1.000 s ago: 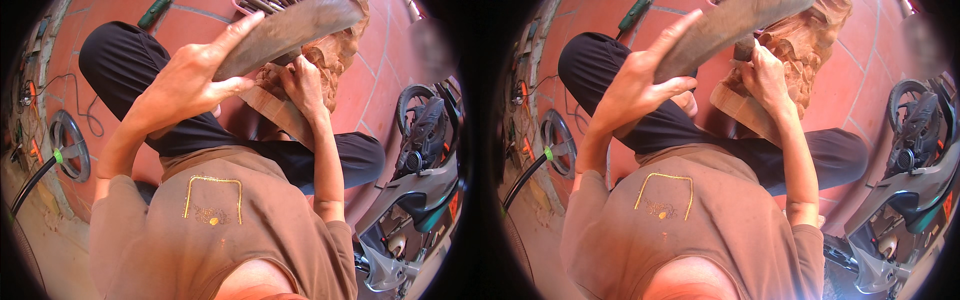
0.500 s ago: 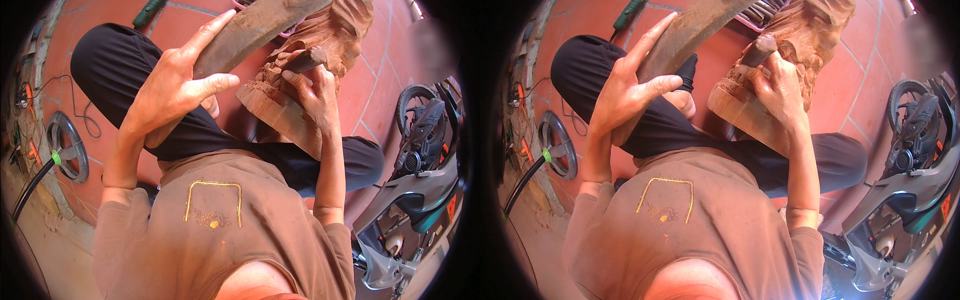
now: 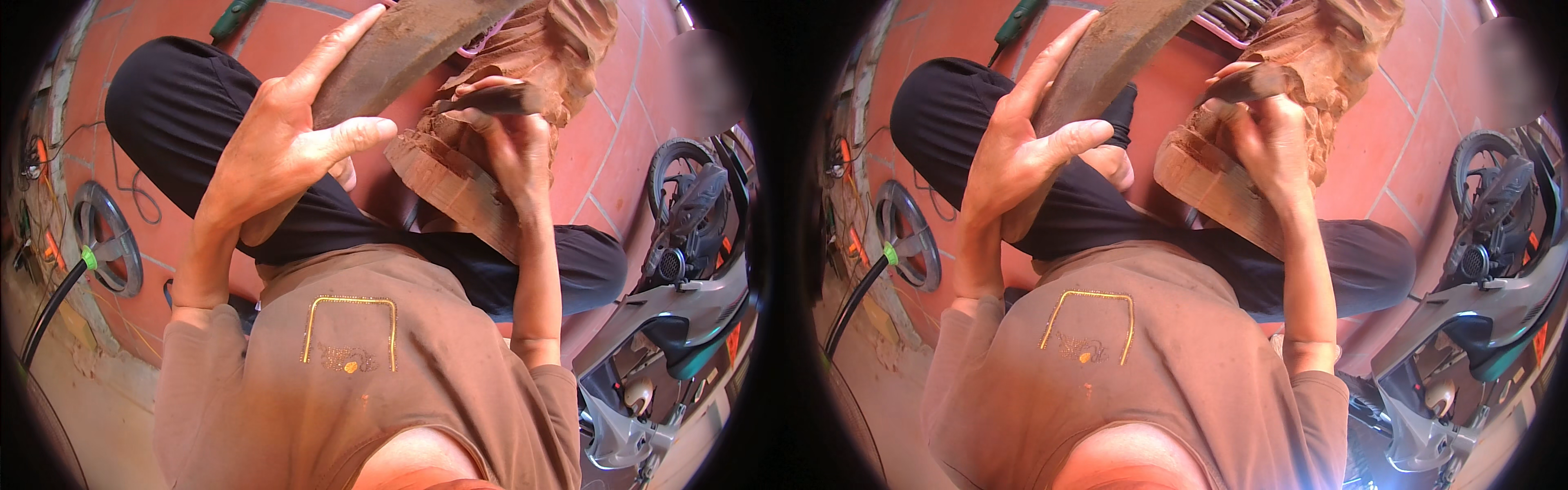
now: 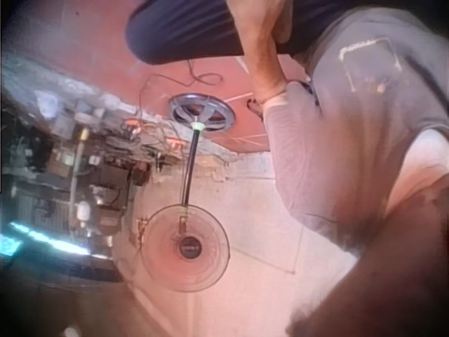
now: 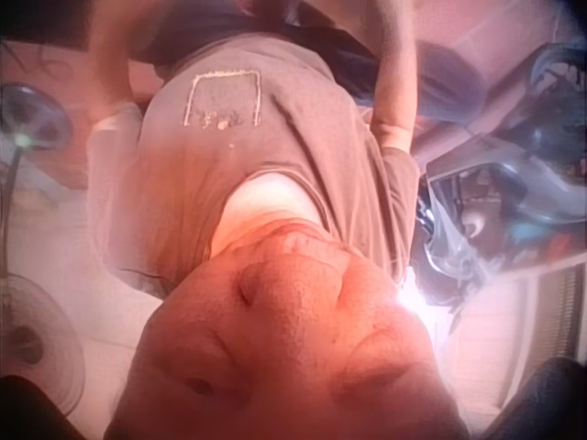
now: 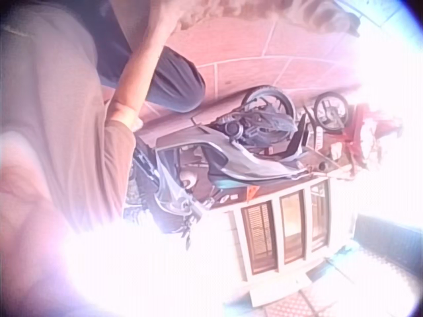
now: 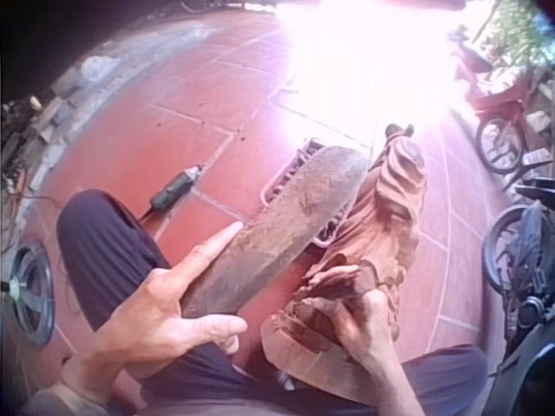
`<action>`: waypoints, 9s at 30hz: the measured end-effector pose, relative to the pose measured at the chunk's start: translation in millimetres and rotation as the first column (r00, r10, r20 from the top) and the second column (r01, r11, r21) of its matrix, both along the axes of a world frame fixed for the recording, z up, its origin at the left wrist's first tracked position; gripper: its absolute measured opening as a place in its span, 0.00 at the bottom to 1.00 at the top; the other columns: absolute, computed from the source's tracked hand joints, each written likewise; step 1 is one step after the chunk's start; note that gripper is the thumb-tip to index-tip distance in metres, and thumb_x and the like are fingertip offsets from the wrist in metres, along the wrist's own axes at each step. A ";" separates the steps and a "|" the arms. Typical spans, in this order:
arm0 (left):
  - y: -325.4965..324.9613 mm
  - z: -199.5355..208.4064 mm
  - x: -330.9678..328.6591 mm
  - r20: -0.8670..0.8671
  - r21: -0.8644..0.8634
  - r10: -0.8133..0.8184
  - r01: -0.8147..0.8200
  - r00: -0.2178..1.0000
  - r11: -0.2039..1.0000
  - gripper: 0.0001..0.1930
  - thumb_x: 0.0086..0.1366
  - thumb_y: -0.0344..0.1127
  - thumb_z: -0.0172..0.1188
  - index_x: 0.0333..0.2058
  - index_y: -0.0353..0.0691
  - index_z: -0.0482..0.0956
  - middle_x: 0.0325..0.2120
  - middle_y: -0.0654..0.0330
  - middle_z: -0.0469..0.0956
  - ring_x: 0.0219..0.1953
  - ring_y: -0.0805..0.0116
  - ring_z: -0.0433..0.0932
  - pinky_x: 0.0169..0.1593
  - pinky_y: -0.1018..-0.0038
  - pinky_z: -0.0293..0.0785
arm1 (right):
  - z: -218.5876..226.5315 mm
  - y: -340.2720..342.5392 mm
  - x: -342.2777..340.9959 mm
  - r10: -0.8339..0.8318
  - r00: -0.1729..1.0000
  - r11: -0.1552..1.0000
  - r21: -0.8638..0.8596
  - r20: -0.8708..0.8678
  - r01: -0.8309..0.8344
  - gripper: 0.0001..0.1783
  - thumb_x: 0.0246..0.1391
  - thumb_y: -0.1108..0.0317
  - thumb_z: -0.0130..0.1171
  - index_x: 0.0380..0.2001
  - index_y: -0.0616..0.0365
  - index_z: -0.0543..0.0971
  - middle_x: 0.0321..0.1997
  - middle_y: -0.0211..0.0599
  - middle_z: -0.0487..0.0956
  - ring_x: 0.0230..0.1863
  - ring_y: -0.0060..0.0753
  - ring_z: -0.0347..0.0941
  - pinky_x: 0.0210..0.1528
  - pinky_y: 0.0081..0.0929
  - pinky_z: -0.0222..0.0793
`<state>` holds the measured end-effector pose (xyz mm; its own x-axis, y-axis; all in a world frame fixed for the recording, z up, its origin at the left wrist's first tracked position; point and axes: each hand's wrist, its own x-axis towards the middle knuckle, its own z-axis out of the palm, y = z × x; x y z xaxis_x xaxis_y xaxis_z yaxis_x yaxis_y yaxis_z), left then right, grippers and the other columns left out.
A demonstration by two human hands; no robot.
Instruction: The person sits cross-legged on the floor and carves a wooden block using a chisel and mallet. They repeatedly strike the chisel to shape the wood, occasionally adjusting their grip and the wood's orientation.
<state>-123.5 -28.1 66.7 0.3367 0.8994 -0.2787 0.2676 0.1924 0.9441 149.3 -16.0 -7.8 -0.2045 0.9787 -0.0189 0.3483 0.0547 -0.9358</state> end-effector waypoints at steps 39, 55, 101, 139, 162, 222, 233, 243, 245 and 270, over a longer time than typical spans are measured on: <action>18.6 -7.6 7.9 0.019 0.004 0.160 -0.160 0.987 0.987 0.46 0.61 0.33 0.72 0.72 0.36 0.54 0.45 0.50 0.83 0.38 0.70 0.84 0.49 0.73 0.78 | 29.8 23.5 7.9 0.293 0.938 0.933 -0.270 0.186 -0.238 0.15 0.54 0.81 0.65 0.46 0.62 0.77 0.44 0.34 0.84 0.47 0.28 0.80 0.55 0.29 0.76; 30.6 -12.4 22.1 -0.128 0.079 0.170 -0.161 0.977 0.984 0.48 0.60 0.33 0.74 0.73 0.35 0.53 0.51 0.49 0.81 0.46 0.71 0.82 0.53 0.75 0.75 | 14.4 40.2 10.5 0.181 0.982 0.983 -0.045 0.055 -0.178 0.22 0.43 0.87 0.62 0.44 0.60 0.77 0.46 0.38 0.84 0.51 0.35 0.82 0.56 0.29 0.76; 20.2 -41.3 -1.6 -0.033 0.044 0.190 -0.189 0.981 0.981 0.45 0.59 0.34 0.72 0.71 0.35 0.57 0.55 0.49 0.78 0.54 0.67 0.78 0.61 0.72 0.70 | 23.8 9.6 6.1 0.198 0.945 0.852 -0.430 -0.260 -0.297 0.25 0.57 0.80 0.67 0.53 0.59 0.68 0.47 0.38 0.80 0.53 0.29 0.76 0.59 0.31 0.72; 15.5 -35.9 4.8 0.160 0.015 0.430 -0.438 0.888 0.899 0.38 0.65 0.36 0.67 0.70 0.37 0.61 0.26 0.63 0.77 0.21 0.80 0.74 0.25 0.83 0.69 | 2.9 31.7 -20.3 0.225 0.919 0.972 -0.007 0.324 -0.236 0.20 0.61 0.70 0.63 0.50 0.58 0.65 0.27 0.56 0.78 0.35 0.62 0.80 0.33 0.51 0.70; 18.3 -40.4 12.0 0.137 0.028 0.478 -0.486 0.868 0.874 0.38 0.64 0.35 0.68 0.70 0.39 0.63 0.30 0.61 0.78 0.26 0.79 0.75 0.28 0.82 0.71 | -3.3 30.9 -24.5 0.285 0.915 0.958 -0.077 0.284 -0.275 0.22 0.59 0.69 0.64 0.50 0.58 0.64 0.25 0.57 0.77 0.33 0.66 0.78 0.32 0.54 0.70; 12.1 -43.6 5.6 0.062 0.070 0.422 -0.425 0.905 0.902 0.36 0.65 0.33 0.67 0.70 0.40 0.63 0.31 0.63 0.77 0.26 0.79 0.74 0.29 0.81 0.71 | 37.2 49.2 31.3 0.082 0.993 0.990 -0.105 -0.088 -0.091 0.18 0.63 0.71 0.65 0.52 0.62 0.71 0.40 0.38 0.83 0.40 0.26 0.80 0.43 0.23 0.77; 16.9 -52.2 -2.3 0.289 0.069 0.301 -0.334 0.909 0.940 0.42 0.64 0.30 0.68 0.71 0.28 0.55 0.63 0.50 0.69 0.64 0.64 0.68 0.67 0.70 0.62 | 35.3 0.7 22.7 0.190 0.975 0.981 -0.062 0.118 -0.184 0.23 0.62 0.73 0.65 0.56 0.62 0.67 0.46 0.37 0.79 0.49 0.30 0.77 0.55 0.31 0.72; 13.8 -50.8 -1.7 0.371 0.050 0.288 -0.329 0.883 0.943 0.42 0.64 0.30 0.67 0.71 0.29 0.54 0.62 0.52 0.69 0.60 0.67 0.70 0.62 0.72 0.67 | 47.6 10.5 2.7 0.305 0.819 0.917 0.084 0.487 -0.391 0.25 0.55 0.68 0.71 0.53 0.61 0.75 0.40 0.41 0.82 0.39 0.41 0.80 0.46 0.32 0.76; 13.3 -58.0 -4.1 0.372 0.120 0.268 -0.332 0.889 0.935 0.42 0.64 0.30 0.68 0.71 0.29 0.54 0.62 0.52 0.69 0.60 0.67 0.70 0.62 0.73 0.67 | 44.0 16.8 -1.4 0.380 0.768 0.871 0.080 0.516 -0.485 0.26 0.51 0.73 0.68 0.54 0.60 0.74 0.43 0.45 0.82 0.44 0.49 0.80 0.48 0.38 0.77; -63.3 -22.2 6.3 0.163 0.254 0.287 -0.321 0.944 0.912 0.41 0.62 0.25 0.61 0.72 0.30 0.53 0.48 0.51 0.79 0.41 0.70 0.80 0.51 0.73 0.74 | 45.9 28.0 -21.9 0.455 0.648 0.821 -0.006 0.611 -0.571 0.25 0.49 0.66 0.71 0.51 0.57 0.76 0.37 0.46 0.80 0.37 0.52 0.78 0.41 0.42 0.75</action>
<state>-117.2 -91.3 44.5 0.0504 0.9986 0.0180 0.1190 -0.0239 0.9926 127.4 12.0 38.2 -0.6816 0.7170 -0.1457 0.6665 0.5263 -0.5280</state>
